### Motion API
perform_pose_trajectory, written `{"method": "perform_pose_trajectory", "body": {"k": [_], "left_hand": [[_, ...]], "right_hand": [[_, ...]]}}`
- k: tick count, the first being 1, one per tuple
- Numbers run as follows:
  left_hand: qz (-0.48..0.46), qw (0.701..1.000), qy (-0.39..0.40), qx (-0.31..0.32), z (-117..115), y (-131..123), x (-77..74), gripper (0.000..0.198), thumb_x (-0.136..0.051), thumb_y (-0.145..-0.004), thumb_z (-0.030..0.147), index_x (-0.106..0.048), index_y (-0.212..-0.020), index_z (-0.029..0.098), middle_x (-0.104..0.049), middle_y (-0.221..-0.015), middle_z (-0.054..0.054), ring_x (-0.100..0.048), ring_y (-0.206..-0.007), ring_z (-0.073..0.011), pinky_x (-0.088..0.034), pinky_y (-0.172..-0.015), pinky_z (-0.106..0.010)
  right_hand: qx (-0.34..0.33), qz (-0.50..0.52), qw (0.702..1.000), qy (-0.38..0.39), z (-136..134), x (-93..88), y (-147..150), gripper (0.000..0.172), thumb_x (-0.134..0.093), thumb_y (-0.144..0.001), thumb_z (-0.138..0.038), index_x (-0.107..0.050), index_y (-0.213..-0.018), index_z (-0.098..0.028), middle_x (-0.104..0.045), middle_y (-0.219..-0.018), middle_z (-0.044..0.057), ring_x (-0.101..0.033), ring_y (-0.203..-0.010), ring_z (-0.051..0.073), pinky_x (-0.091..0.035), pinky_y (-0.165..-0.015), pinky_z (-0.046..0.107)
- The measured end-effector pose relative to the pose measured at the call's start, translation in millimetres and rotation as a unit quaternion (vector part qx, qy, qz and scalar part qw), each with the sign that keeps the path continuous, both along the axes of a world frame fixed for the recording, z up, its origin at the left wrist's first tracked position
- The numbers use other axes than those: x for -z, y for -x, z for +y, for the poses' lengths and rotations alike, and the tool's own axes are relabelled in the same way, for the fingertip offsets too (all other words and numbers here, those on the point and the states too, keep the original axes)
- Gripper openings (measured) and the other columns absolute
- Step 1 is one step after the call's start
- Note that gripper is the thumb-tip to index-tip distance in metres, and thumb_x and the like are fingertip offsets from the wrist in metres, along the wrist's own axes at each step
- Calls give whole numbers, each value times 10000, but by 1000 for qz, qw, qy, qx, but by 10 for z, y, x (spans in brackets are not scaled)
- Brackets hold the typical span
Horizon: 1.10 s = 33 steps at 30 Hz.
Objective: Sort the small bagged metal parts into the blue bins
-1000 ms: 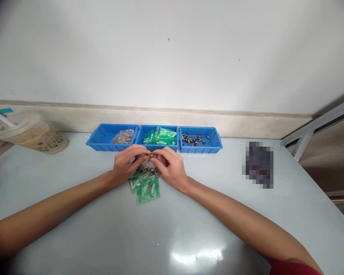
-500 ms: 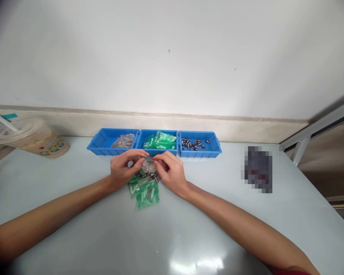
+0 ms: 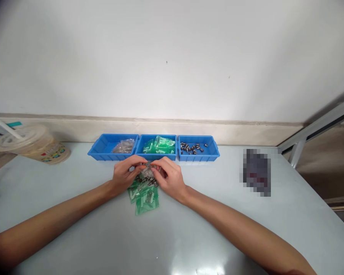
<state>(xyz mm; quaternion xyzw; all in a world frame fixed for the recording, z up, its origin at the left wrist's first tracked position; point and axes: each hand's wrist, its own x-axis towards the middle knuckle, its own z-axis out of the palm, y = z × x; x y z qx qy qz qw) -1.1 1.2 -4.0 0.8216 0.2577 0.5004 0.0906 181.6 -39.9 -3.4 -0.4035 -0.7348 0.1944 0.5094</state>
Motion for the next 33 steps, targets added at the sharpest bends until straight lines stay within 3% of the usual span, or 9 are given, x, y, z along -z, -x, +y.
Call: {"method": "perform_pose_trajectory", "body": {"k": [12, 18, 22, 26, 30, 33], "left_hand": [[-3, 999, -5, 42, 3, 1, 21, 91, -642, -870, 245, -640, -841, 159, -711, -726, -7, -647, -622, -87, -496, -586, -162], [-5, 1000, -11, 15, -3, 13, 8, 167, -576, -914, 311, -639, -880, 160, -709, -723, 1, -623, -573, -68, -472, -554, -147], [-6, 1000, 16, 13, -2, 21, -11, 185, -500, -952, 277, -631, -905, 155, -690, -763, -18, -620, -633, -86, -481, -588, -172], [-16, 999, 29, 24, -10, 20, -29, 154, -477, -947, 186, -624, -915, 153, -678, -799, -29, -628, -720, -102, -497, -660, -192], [-28, 999, 29, 28, -16, 13, -32, 166, -466, -942, 163, -623, -892, 151, -671, -795, -30, -622, -717, -106, -500, -656, -199], [-30, 999, 32, 27, -15, 9, -26, 159, -470, -934, 144, -623, -892, 148, -667, -796, -28, -620, -718, -103, -497, -656, -196]], "right_hand": [[-19, -7, 1000, -8, 6, 21, -2, 114, -565, -908, -230, -645, -984, -200, -592, -776, 28, -511, -633, 139, -431, -567, 265], [-17, -11, 1000, 19, -13, 5, 4, 72, -547, -901, -222, -604, -929, -189, -548, -739, 8, -483, -622, 130, -404, -575, 253], [12, 7, 998, 60, 27, -192, -33, 113, -507, -919, -241, -556, -835, -185, -537, -735, -7, -482, -623, 116, -384, -592, 235], [62, -82, 993, 60, 214, -518, -245, 358, -425, -955, -292, -460, -617, -181, -473, -598, -22, -439, -574, 113, -320, -577, 239], [152, -281, 940, 117, 425, -739, -560, 406, -430, -942, -306, -463, -558, -181, -461, -520, -18, -381, -498, 118, -230, -526, 266], [252, -398, 879, 72, 436, -823, -659, 339, -424, -947, -289, -582, -677, -159, -598, -689, 48, -476, -555, 148, -207, -527, 283]]}}
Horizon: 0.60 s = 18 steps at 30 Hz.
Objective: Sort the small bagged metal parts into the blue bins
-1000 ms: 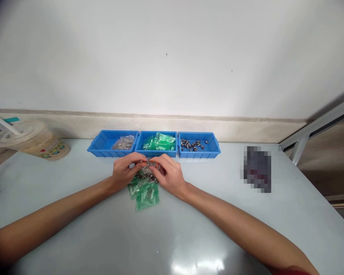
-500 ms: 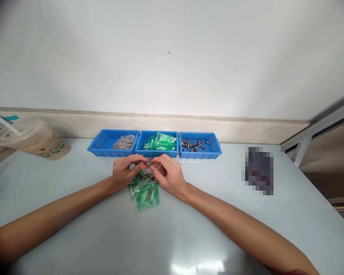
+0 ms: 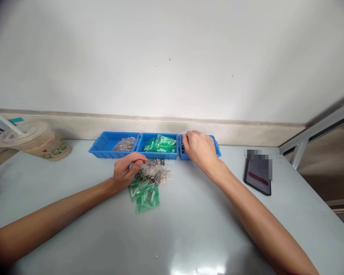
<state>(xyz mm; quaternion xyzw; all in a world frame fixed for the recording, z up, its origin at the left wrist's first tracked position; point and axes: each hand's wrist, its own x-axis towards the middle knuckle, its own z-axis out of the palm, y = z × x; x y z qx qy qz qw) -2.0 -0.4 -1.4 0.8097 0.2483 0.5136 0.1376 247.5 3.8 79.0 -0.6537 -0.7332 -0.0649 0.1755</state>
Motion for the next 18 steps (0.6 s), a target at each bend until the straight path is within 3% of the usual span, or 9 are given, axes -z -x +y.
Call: {"method": "perform_pose_trajectory", "body": {"k": [3, 7, 12, 16, 18], "left_hand": [[1, 1000, 2, -9, -1, -1, 0, 159, -470, -933, 141, -625, -900, 148, -670, -799, -27, -617, -714, -101, -493, -652, -195], [7, 1000, 12, -23, -8, -3, -8, 166, -468, -937, 165, -631, -907, 150, -674, -785, -27, -615, -691, -104, -492, -639, -201], [5, 1000, 11, -18, -7, -1, 8, 156, -473, -931, 146, -629, -918, 152, -674, -800, -28, -619, -721, -108, -494, -666, -208], [0, 1000, 19, -8, 7, 9, 24, 140, -484, -930, 151, -622, -950, 163, -669, -838, -29, -612, -732, -107, -491, -669, -205], [5, 999, 49, -8, 10, 6, 18, 167, -525, -922, 207, -599, -1068, 174, -673, -931, -43, -574, -637, -86, -480, -596, -193]], "right_hand": [[-20, -52, 998, -27, -130, -41, 87, 288, -454, -954, -357, -637, -872, -150, -648, -906, 91, -570, -658, 178, -245, -537, 280], [-196, -70, 971, 117, -324, 77, 329, 279, -509, -934, -364, -654, -791, -174, -662, -801, 57, -615, -678, 190, -309, -552, 280], [-193, -125, 958, 174, -363, 359, 489, 224, -565, -898, -333, -657, -875, -131, -671, -832, 111, -627, -639, 215, -307, -516, 293], [-195, -81, 966, 147, -333, 329, 476, 125, -518, -912, -197, -622, -853, -158, -654, -834, 78, -592, -610, 174, -284, -507, 280], [-214, -20, 970, 111, -333, 270, 461, 129, -503, -930, -209, -598, -851, -172, -643, -824, 53, -568, -614, 160, -285, -514, 273]]}}
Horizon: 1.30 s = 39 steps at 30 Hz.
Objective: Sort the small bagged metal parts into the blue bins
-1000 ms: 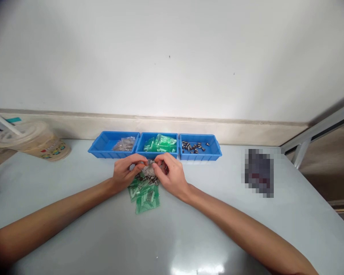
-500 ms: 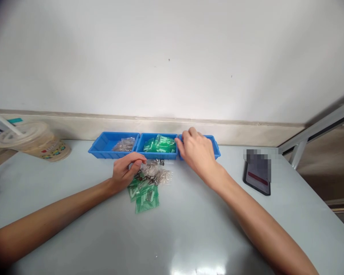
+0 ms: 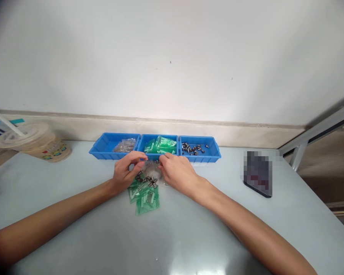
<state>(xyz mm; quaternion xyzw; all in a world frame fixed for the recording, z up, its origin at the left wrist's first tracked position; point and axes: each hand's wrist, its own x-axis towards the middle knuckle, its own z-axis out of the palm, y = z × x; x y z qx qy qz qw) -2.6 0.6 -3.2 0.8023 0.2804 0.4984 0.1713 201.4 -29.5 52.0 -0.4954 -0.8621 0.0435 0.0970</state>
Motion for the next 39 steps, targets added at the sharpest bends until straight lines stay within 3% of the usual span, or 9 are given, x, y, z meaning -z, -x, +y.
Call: {"method": "perform_pose_trajectory", "body": {"k": [3, 5, 7, 11, 16, 21, 26, 39], "left_hand": [[22, 999, 45, 15, -2, -17, -20, 306, -594, -892, 296, -558, -1172, 177, -674, -977, -55, -484, -515, -58, -435, -498, -181], [39, 999, 31, 14, -6, -29, -31, 171, -593, -893, 295, -627, -993, 161, -671, -819, -26, -484, -521, -70, -419, -507, -185], [49, 999, 9, 1, -9, -32, -35, 182, -572, -906, 273, -631, -784, 152, -635, -674, -7, -507, -542, -86, -412, -530, -195], [27, 1000, 7, -7, 0, -24, -38, 198, -554, -916, 253, -650, -777, 149, -665, -697, -22, -588, -618, -109, -458, -596, -205], [24, 999, -17, 18, 9, -39, -54, 152, -574, -898, 228, -641, -792, 143, -656, -784, -60, -603, -710, -132, -488, -646, -227], [34, 999, -28, 22, -14, -55, -61, 111, -606, -872, 236, -605, -805, 147, -614, -752, -47, -505, -570, -95, -427, -521, -206], [35, 998, -28, 37, -27, -56, -72, 128, -589, -876, 231, -583, -777, 150, -602, -739, -41, -488, -555, -86, -411, -494, -191], [25, 999, -13, 37, -34, -56, -63, 103, -588, -871, 207, -569, -787, 150, -564, -719, -28, -452, -551, -83, -387, -485, -188]], "right_hand": [[-33, 141, 989, -38, -10, -25, 0, 145, -459, -965, -229, -568, -883, -182, -623, -808, 27, -535, -633, 140, -322, -544, 259], [-45, 236, 969, -59, -14, 21, 21, 157, -445, -974, -235, -560, -881, -183, -603, -795, 22, -522, -656, 134, -357, -579, 252], [-36, 324, 943, -62, -14, 105, 59, 144, -468, -966, -250, -564, -879, -187, -589, -801, 22, -521, -686, 135, -390, -618, 248], [-17, 427, 904, 5, -19, 314, 149, 89, -549, -923, -282, -583, -902, -203, -592, -830, 18, -528, -717, 140, -414, -610, 243], [9, 475, 880, 9, -51, 478, 202, 120, -518, -907, -246, -554, -804, -198, -530, -742, -3, -481, -656, 133, -392, -593, 251], [27, 470, 882, 0, -79, 504, 219, 119, -495, -830, -192, -464, -716, -205, -484, -686, -18, -439, -615, 129, -367, -578, 251], [40, 460, 887, 21, -105, 515, 234, 56, -485, -795, -185, -485, -742, -203, -529, -653, -21, -464, -571, 124, -371, -563, 250], [53, 526, 844, 92, -122, 581, 223, 78, -514, -861, -262, -483, -813, -209, -507, -542, -66, -513, -465, 108, -409, -506, 238]]}}
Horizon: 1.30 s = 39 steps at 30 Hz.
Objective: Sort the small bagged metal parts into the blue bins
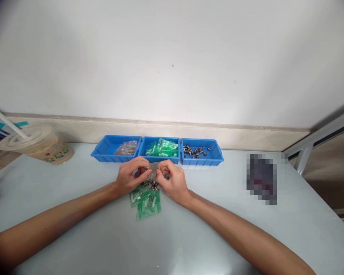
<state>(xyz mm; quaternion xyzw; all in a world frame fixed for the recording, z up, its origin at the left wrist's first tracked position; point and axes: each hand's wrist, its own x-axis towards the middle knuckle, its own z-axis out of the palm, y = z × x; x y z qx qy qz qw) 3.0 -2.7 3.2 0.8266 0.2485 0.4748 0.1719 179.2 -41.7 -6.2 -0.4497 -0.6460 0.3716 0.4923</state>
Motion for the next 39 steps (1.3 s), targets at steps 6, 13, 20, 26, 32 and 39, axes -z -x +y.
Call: {"method": "perform_pose_trajectory", "body": {"k": [6, 13, 20, 26, 32, 39], "left_hand": [[-7, 1000, 2, -11, -9, 9, -4, 110, -585, -869, 206, -567, -775, 153, -568, -713, -25, -457, -548, -85, -390, -495, -196], [1, 1000, 6, -25, -19, 20, -14, 136, -560, -886, 224, -568, -769, 155, -591, -711, -26, -457, -549, -88, -392, -511, -205], [4, 1000, 14, -5, 16, 6, -17, 138, -563, -887, 236, -569, -775, 156, -588, -720, -28, -477, -566, -96, -405, -522, -211], [-3, 999, 42, -15, 36, 17, 17, 114, -569, -893, 251, -593, -840, 153, -633, -773, -46, -509, -571, -98, -406, -506, -206], [17, 999, 20, -37, 44, -2, 26, 63, -608, -869, 214, -633, -853, 158, -641, -820, -51, -593, -720, -132, -477, -639, -230], [20, 999, 16, -24, 41, -9, 0, 109, -577, -895, 186, -682, -875, 163, -679, -856, -57, -640, -790, -141, -516, -722, -241]], "right_hand": [[3, 17, 1000, -6, 8, 2, 13, 92, -527, -865, -274, -497, -809, -207, -496, -546, -65, -491, -442, 98, -391, -471, 230], [8, 6, 1000, -14, 14, 2, 17, 83, -534, -854, -269, -507, -808, -205, -509, -563, -56, -489, -468, 99, -409, -483, 228], [18, -12, 999, -46, 8, -22, -3, 67, -537, -849, -247, -518, -803, -204, -528, -601, -40, -513, -504, 106, -435, -513, 236], [28, -14, 998, -60, 15, -36, -1, 61, -548, -862, -246, -544, -824, -198, -571, -657, -16, -541, -549, 120, -465, -551, 252], [50, -42, 992, -109, 28, -61, -1, 90, -546, -891, -251, -614, -868, -196, -585, -777, 22, -548, -671, 141, -484, -620, 269], [58, -52, 988, -136, 40, -52, -12, 99, -545, -900, -243, -632, -933, -209, -584, -947, 71, -583, -835, 178, -516, -699, 301]]}}
